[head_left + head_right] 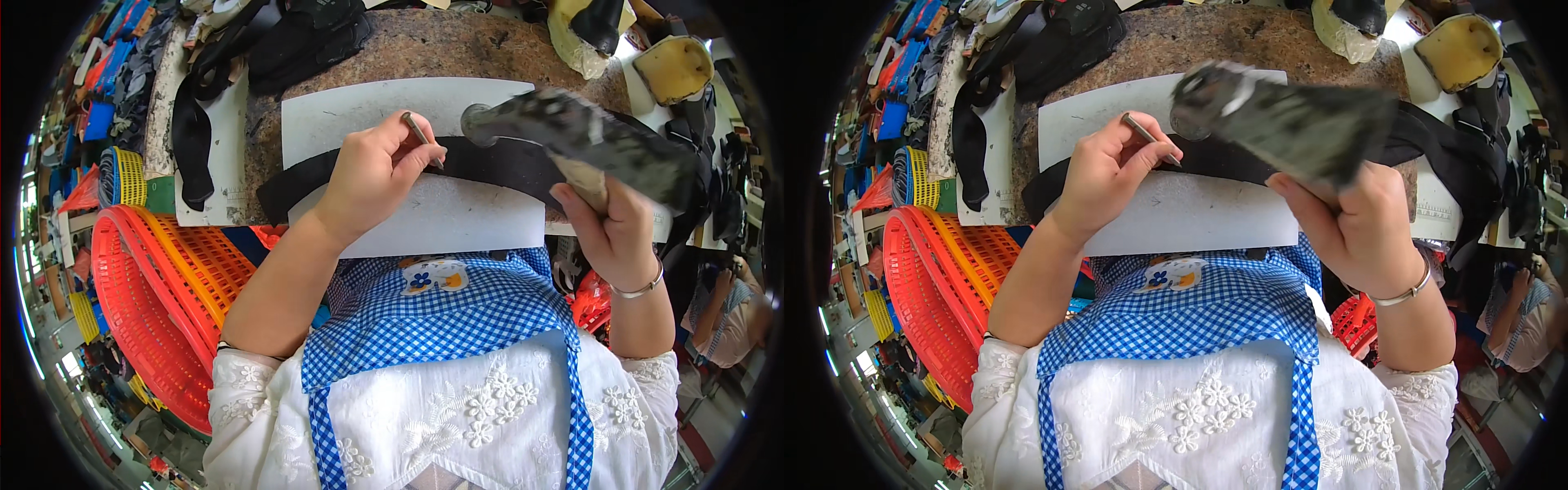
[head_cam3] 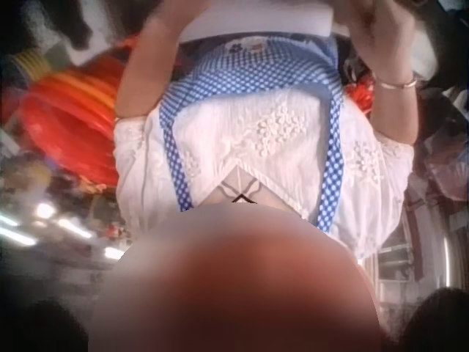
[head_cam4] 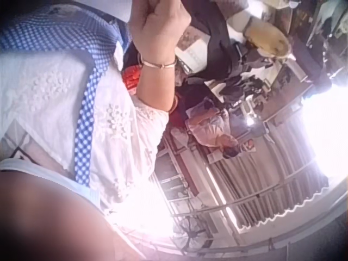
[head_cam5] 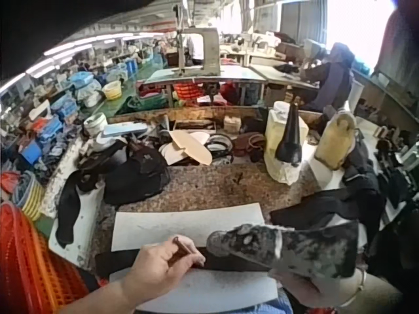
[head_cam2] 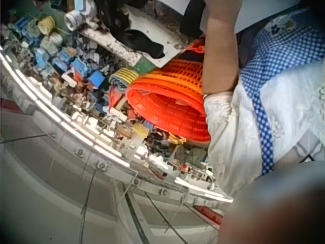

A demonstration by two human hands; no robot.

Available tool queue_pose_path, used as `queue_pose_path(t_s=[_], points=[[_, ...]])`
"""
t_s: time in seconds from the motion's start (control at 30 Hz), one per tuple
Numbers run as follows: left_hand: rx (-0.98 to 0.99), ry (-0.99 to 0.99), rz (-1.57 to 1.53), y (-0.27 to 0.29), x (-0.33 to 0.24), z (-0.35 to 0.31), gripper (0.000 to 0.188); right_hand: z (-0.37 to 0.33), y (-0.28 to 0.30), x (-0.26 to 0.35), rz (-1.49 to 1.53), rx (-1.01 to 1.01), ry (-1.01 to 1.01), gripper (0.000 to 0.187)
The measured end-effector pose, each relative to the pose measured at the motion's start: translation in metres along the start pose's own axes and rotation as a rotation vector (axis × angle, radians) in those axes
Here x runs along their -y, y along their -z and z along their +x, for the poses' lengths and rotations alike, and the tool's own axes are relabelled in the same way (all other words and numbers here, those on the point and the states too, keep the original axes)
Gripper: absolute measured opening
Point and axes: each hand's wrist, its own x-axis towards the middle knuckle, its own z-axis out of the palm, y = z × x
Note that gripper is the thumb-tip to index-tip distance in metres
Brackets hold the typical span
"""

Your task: The person uses a hammer and a metal punch to create indentations or holes in leather straps and shoe outsoles at a manufacturing workbench.

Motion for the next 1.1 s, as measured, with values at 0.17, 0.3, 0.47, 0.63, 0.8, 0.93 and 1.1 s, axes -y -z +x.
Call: queue_pose_path(t_s=[0.17,0.3,0.47,0.63,0.8,0.93,1.1], points=[[0.076,0.007,-0.014,0.004,0.005,-0.005,0.008,0.0,0.004,0.008,0.161,-0.05,-0.161,0.008],[0.034,-0.071,0.078,-0.002,-0.002,-0.007,0.009,0.0,0.006,0.01,0.374,-0.191,-0.114,0.008],[-0.052,-0.353,0.407,-0.009,-0.007,-0.009,0.017,0.005,-0.004,0.006,0.0,-0.019,0.193,0.015],[-0.046,0.105,-0.183,-0.002,0.006,-0.003,0.008,0.008,-0.006,0.006,0.03,0.012,-0.02,0.018],[0.013,-0.03,0.033,0.003,0.002,-0.005,0.008,0.01,0.0,0.013,0.171,-0.067,-0.157,0.017],[0.03,-0.231,0.38,0.001,-0.008,-0.011,0.01,0.016,-0.006,0.009,-0.039,-0.032,0.197,0.014],[0.077,0.281,-0.279,0.015,0.002,-0.003,0.007,0.013,-0.008,0.006,-0.012,0.014,-0.043,0.014]])
